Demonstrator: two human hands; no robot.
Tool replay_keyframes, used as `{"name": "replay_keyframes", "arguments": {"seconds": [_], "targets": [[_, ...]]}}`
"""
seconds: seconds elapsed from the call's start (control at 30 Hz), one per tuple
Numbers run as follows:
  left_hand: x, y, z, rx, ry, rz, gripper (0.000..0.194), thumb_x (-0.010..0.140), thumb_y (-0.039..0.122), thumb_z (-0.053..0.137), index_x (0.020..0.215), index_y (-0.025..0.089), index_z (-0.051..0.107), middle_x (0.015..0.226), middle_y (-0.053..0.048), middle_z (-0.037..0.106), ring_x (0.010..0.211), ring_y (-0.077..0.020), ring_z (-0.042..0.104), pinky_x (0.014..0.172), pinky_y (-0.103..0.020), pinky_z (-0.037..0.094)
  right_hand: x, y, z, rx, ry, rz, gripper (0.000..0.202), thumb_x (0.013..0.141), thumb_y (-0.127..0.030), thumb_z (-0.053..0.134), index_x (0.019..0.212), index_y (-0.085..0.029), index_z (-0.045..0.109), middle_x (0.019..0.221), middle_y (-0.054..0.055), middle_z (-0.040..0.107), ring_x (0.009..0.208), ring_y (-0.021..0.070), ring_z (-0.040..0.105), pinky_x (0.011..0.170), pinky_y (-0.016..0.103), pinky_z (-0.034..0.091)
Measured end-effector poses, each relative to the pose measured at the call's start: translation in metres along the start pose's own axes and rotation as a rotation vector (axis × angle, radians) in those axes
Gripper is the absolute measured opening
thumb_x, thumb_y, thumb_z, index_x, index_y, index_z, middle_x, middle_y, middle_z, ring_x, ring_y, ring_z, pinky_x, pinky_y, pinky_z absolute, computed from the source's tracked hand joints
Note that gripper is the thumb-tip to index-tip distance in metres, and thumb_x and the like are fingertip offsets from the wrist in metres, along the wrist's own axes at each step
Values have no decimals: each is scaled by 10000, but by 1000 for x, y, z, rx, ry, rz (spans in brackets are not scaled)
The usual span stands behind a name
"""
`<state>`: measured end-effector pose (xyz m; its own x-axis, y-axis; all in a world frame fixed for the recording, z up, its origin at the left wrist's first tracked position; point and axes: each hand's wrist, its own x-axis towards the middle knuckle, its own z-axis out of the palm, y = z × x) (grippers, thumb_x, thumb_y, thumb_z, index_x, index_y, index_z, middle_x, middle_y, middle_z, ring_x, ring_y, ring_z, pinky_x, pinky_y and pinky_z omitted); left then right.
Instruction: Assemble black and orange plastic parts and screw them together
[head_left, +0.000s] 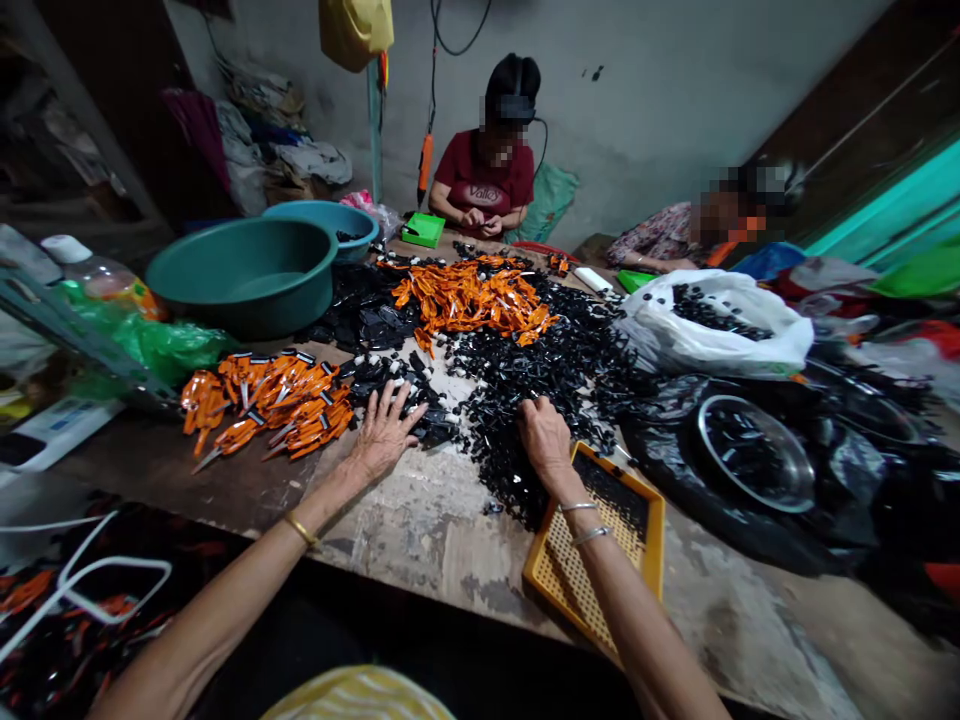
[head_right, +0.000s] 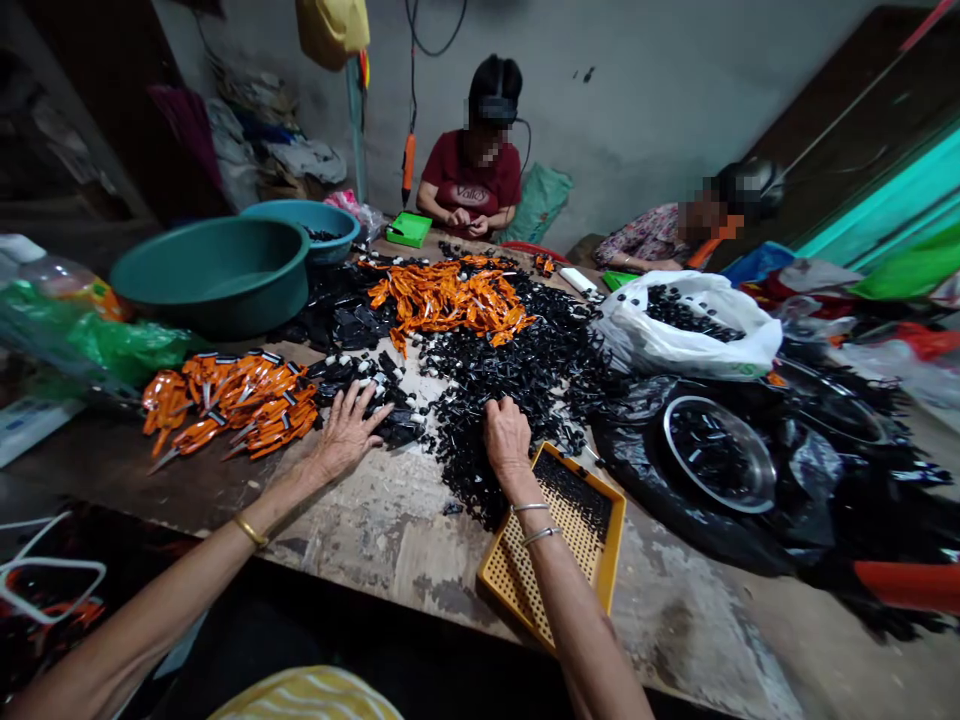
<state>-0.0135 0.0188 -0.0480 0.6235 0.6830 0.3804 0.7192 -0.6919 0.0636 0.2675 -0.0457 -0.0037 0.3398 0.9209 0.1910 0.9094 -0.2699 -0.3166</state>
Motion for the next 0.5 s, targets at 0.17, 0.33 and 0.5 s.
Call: {"name": "replay_keyframes", "arguments": {"seconds": [0.17, 0.33, 0.5], "targets": [[-5, 4, -8, 4, 3, -45, 605, 776, 303, 669, 1348, 257, 475, 1537, -136, 251, 1424, -363, 136, 1113, -586, 168, -2, 0, -4, 262, 72, 22, 50, 743, -136, 556, 760, -183, 561, 861, 81, 567, 882, 229, 510, 819, 331, 355], [-13, 13, -23, -21, 76, -22, 534, 807, 271, 618, 1321, 188, 498, 1504, -169, 311, 1402, -351, 221, 1113, -568, 198, -9, 13, -28, 649, 204, 151, 334, 789, -424, 528, 998, -168, 583, 838, 55, 576, 728, 194, 524, 701, 333, 432], [23, 46, -39, -137, 126, 55, 411, 851, 222, 533, 1260, 179, 539, 1418, -135, 444, 1351, -290, 324, 1115, -493, 257, -68, 7, -60, 1061, 125, 225, 500, 817, -570, 515, 1112, -175, 600, 757, 17, 579, 583, 129, 515, 595, 303, 478]]}}
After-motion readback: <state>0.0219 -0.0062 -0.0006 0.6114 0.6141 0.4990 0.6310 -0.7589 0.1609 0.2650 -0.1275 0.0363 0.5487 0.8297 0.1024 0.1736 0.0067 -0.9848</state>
